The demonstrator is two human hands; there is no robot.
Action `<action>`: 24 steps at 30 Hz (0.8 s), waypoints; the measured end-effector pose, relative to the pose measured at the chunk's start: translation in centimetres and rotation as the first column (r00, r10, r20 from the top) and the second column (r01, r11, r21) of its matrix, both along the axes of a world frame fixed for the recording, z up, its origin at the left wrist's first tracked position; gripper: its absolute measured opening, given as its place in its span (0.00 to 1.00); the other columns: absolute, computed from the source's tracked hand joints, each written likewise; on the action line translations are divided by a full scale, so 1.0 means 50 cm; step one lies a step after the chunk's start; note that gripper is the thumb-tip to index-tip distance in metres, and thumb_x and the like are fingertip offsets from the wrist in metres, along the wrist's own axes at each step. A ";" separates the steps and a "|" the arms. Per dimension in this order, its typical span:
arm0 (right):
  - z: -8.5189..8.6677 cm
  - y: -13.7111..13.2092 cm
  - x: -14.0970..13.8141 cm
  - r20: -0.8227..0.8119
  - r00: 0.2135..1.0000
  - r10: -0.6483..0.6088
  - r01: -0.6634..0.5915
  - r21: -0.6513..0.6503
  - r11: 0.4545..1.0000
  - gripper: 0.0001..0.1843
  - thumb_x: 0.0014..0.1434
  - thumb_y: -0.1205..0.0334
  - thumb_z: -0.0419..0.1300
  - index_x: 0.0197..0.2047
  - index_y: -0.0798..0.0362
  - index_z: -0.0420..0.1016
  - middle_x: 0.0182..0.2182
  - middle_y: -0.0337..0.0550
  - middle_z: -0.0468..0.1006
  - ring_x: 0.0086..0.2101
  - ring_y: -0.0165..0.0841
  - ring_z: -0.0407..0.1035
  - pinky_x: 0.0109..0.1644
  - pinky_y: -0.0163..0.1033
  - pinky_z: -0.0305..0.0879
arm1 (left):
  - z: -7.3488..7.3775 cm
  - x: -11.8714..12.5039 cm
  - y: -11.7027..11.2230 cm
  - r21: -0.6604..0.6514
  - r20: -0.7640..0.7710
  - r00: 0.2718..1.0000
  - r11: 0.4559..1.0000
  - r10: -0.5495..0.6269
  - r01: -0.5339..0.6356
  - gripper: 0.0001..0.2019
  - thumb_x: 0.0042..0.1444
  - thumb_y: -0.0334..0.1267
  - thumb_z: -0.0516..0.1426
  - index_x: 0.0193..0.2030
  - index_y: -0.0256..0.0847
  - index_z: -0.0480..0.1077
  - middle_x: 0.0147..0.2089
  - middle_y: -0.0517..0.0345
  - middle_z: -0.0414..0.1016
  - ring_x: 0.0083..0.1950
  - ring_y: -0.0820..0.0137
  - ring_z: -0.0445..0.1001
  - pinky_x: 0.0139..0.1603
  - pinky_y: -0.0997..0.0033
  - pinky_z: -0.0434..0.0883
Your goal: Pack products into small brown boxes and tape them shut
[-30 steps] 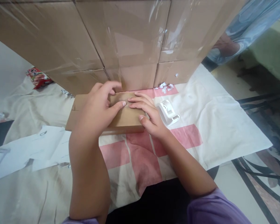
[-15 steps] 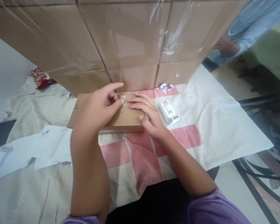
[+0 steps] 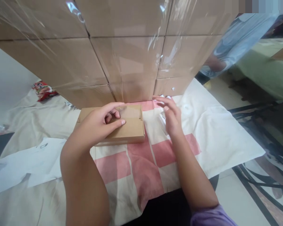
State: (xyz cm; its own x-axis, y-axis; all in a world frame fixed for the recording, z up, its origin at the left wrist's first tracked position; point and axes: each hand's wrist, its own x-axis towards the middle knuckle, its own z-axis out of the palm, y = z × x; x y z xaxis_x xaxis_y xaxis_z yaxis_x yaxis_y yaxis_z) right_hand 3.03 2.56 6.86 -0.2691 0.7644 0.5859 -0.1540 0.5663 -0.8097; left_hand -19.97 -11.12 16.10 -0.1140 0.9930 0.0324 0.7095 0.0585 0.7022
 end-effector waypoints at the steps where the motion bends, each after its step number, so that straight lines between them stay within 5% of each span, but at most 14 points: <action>1: -0.004 0.026 0.025 0.016 0.994 -0.112 0.112 -0.022 0.993 0.18 0.65 0.46 0.57 0.49 0.45 0.80 0.52 0.43 0.81 0.57 0.45 0.72 0.59 0.54 0.70 | 0.000 0.000 0.000 -0.004 0.004 1.000 1.000 0.006 -0.006 0.20 0.59 0.39 0.59 0.59 0.56 0.72 0.42 0.62 0.75 0.37 0.68 0.70 0.36 0.68 0.64; 5: -0.039 0.119 0.117 0.213 0.892 -0.398 0.429 -0.123 0.895 0.14 0.58 0.55 0.60 0.43 0.49 0.83 0.47 0.43 0.82 0.53 0.42 0.73 0.57 0.49 0.69 | 0.002 0.003 -0.003 0.010 0.021 1.000 1.000 0.015 -0.015 0.19 0.60 0.38 0.58 0.58 0.55 0.72 0.42 0.61 0.75 0.38 0.67 0.71 0.36 0.67 0.64; 9: -0.057 0.174 0.138 0.341 0.842 -0.418 0.525 -0.339 0.781 0.12 0.51 0.60 0.61 0.38 0.53 0.81 0.39 0.43 0.82 0.41 0.37 0.73 0.40 0.39 0.69 | 0.006 0.010 -0.006 0.022 0.033 0.999 1.000 0.017 -0.018 0.18 0.61 0.39 0.57 0.57 0.53 0.72 0.41 0.60 0.76 0.38 0.66 0.72 0.35 0.67 0.65; 14: -0.024 0.216 0.095 0.372 0.893 -0.254 0.428 -0.527 0.734 0.09 0.49 0.65 0.63 0.36 0.56 0.79 0.34 0.45 0.81 0.30 0.32 0.74 0.24 0.32 0.58 | 0.012 0.012 -0.003 0.062 0.024 0.999 0.997 0.048 -0.050 0.17 0.62 0.42 0.56 0.58 0.52 0.72 0.41 0.60 0.76 0.38 0.66 0.72 0.37 0.66 0.66; 24: -0.042 0.260 0.047 0.250 0.965 0.075 0.173 -0.828 0.534 0.09 0.55 0.68 0.66 0.41 0.57 0.80 0.39 0.50 0.84 0.30 0.31 0.78 0.26 0.30 0.69 | 0.013 0.001 0.000 0.124 -0.098 0.978 0.977 0.184 -0.172 0.11 0.65 0.43 0.56 0.52 0.51 0.74 0.36 0.64 0.77 0.37 0.66 0.73 0.38 0.68 0.64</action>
State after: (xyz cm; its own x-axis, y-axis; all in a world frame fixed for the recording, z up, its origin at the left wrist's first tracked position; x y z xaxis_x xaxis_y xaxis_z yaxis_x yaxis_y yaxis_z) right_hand 5.41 15.55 4.77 -0.2422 0.8812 -0.4059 0.1074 -0.3915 -0.9139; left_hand -19.91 -11.13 16.77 -0.2780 0.9461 0.1662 0.7673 0.1147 0.6310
